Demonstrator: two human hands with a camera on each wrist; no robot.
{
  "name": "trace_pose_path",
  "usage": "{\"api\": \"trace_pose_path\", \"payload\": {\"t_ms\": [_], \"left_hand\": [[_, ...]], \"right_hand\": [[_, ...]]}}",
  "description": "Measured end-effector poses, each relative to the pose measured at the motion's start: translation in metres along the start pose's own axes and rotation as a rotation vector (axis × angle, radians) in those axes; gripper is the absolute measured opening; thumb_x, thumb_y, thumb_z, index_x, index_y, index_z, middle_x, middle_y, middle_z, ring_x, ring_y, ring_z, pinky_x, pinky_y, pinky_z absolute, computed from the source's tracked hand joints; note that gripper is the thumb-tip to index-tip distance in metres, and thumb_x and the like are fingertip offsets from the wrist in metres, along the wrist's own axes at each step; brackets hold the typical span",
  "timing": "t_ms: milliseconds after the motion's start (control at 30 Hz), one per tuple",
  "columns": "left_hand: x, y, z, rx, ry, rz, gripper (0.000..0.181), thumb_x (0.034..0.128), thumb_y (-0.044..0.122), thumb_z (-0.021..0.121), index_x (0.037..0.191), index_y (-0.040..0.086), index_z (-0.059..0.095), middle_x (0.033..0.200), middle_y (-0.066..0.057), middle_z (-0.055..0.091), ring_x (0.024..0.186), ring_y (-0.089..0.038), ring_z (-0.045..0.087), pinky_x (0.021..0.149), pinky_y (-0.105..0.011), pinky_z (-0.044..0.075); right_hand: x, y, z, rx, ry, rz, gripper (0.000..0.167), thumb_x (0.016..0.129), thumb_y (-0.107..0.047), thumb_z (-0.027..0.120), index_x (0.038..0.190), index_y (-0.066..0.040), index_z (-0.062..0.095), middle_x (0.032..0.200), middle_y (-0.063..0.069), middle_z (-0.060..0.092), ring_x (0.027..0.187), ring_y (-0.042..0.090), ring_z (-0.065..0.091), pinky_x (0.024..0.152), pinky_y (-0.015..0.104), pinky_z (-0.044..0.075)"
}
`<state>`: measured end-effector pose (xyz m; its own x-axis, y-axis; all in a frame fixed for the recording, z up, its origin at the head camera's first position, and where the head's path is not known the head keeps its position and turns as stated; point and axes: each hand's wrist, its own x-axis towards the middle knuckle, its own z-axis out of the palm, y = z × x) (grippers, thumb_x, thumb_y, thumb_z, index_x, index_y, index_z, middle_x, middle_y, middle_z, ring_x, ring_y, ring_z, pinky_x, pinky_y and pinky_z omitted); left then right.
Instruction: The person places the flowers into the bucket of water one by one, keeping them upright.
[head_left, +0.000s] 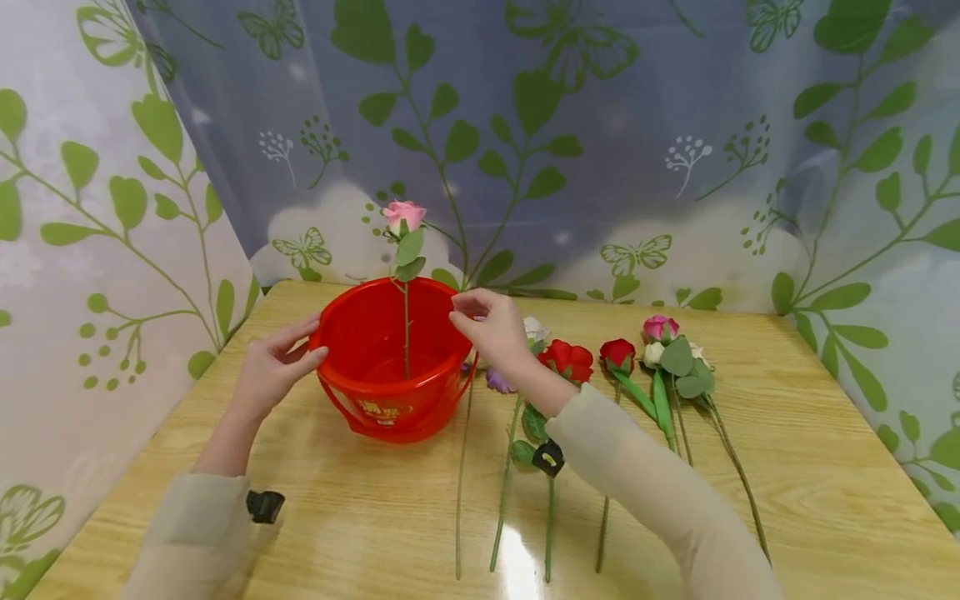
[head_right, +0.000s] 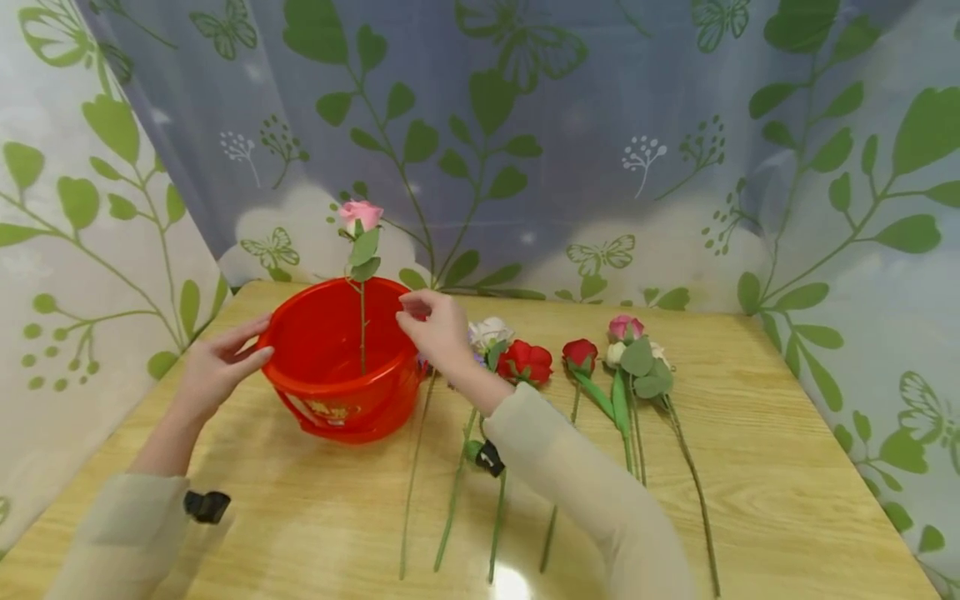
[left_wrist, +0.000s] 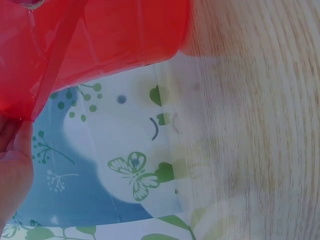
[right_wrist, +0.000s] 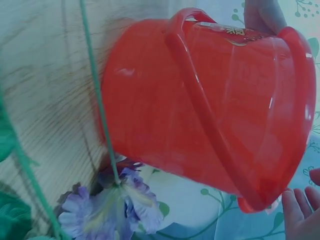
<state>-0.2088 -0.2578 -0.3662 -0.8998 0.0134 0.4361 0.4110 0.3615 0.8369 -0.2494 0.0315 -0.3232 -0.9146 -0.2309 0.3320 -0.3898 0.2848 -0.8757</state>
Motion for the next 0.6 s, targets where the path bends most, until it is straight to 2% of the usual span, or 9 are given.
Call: {"api": "trace_pose_path", "payload": {"t_ms": [200,333,600], "left_hand": [[-0.001,-0.001,0.001,-0.018,-0.001,0.015,0.042,0.0777,0.001,0.066,0.117,-0.009,0.053,0.12,-0.023,0.049,0.105,-0.003,0.049,0.078,-0.017,0.045],[-0.002,0.001,0.001,-0.017,-0.006,0.013,0.042,0.0779,0.0,0.065,0.116,-0.011,0.052,0.12,-0.024,0.049,0.105,-0.002,0.049,0.077,-0.016,0.044],[0.0,0.0,0.002,-0.037,0.001,0.019,0.042,0.0777,0.0,0.065,0.115,-0.013,0.051,0.119,-0.022,0.05,0.103,-0.002,0.05,0.076,-0.016,0.045]], "right_hand": [[-0.01,0.009,-0.018,-0.018,0.0,-0.014,0.026,0.082,-0.007,0.062,0.107,0.002,0.061,0.098,0.014,0.063,0.09,0.022,0.058,0.076,0.028,0.05],[-0.018,0.013,-0.031,-0.04,-0.001,-0.016,0.026,0.081,-0.005,0.062,0.105,0.004,0.061,0.097,0.015,0.063,0.09,0.023,0.059,0.078,0.03,0.05],[-0.035,0.025,-0.055,-0.125,-0.017,0.037,0.027,0.081,-0.008,0.064,0.106,0.002,0.061,0.099,0.016,0.062,0.09,0.024,0.058,0.078,0.033,0.049]]}}
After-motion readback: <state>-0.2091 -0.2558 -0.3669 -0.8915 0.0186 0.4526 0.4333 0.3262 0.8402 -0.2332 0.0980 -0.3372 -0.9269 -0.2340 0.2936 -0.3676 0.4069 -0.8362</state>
